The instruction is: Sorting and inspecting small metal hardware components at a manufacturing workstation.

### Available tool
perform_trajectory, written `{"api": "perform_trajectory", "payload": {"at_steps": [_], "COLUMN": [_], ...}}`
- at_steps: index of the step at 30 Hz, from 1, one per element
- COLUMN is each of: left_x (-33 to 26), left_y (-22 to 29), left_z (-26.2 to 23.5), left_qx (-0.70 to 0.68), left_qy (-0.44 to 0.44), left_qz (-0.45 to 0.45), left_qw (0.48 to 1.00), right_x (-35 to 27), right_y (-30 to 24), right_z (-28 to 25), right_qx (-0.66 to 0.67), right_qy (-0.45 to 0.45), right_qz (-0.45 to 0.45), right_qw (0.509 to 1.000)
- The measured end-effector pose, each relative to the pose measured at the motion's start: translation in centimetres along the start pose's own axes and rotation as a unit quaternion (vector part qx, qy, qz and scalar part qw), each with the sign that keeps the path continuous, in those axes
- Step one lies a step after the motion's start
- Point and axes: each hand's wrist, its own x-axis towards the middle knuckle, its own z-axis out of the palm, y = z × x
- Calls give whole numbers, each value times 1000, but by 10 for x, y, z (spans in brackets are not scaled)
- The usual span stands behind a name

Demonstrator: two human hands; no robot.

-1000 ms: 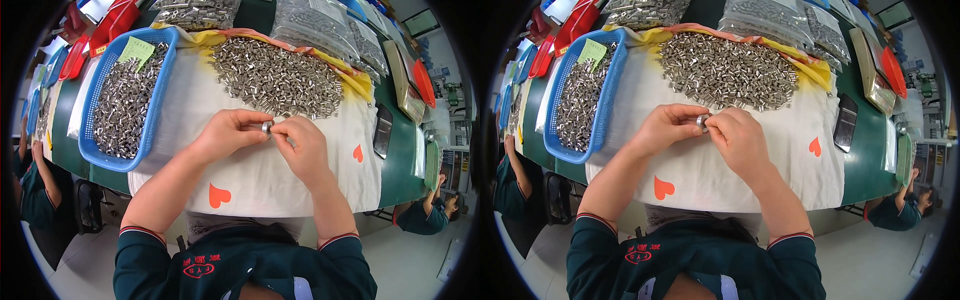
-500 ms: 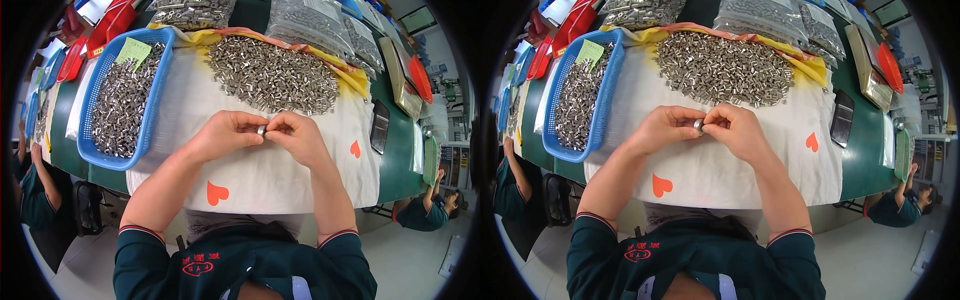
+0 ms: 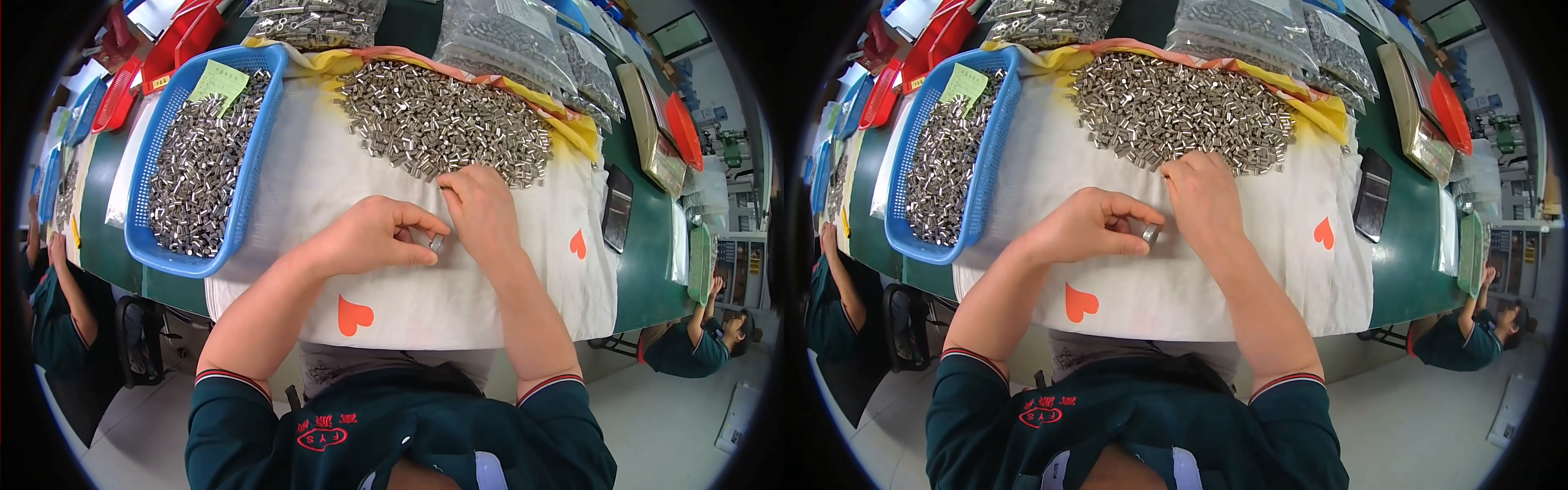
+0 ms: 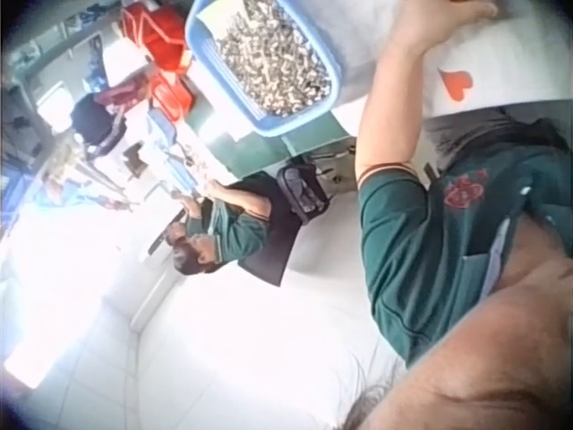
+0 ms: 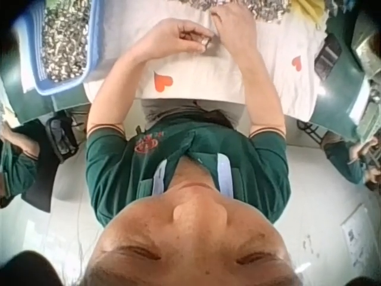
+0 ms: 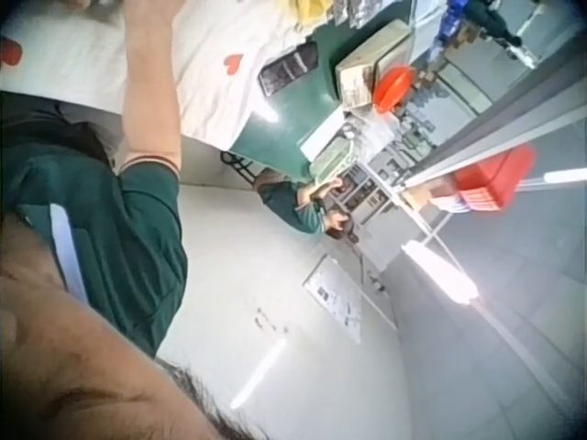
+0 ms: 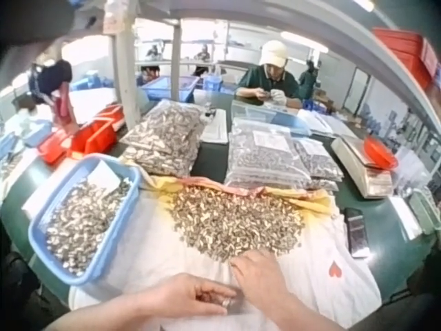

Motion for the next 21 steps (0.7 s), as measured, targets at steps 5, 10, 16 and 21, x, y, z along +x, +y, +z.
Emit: {"api": "perform_trajectory", "payload": {"at_steps": [5, 10, 16, 21], "left_x": [8, 11, 12, 10], "left_y": [-6, -15, -17, -15], "left_z": [-2, -3, -2, -3], "left_qx": [-82, -149, -169, -133], "left_qy": [56, 113, 134, 125], "left_qz": [-13, 19, 19, 3], "left_qw": [995, 982, 976, 983], "right_x": [4, -1, -5, -5], "right_y": [0, -9, -12, -17], "right_z": [-5, -19, -30, -31], "right_qx": [11, 99, 374, 272], "right_qy": [-16, -19, -48, -58], "right_qz": [-38, 64, 68, 61], "right_qw": [999, 993, 924, 959]}}
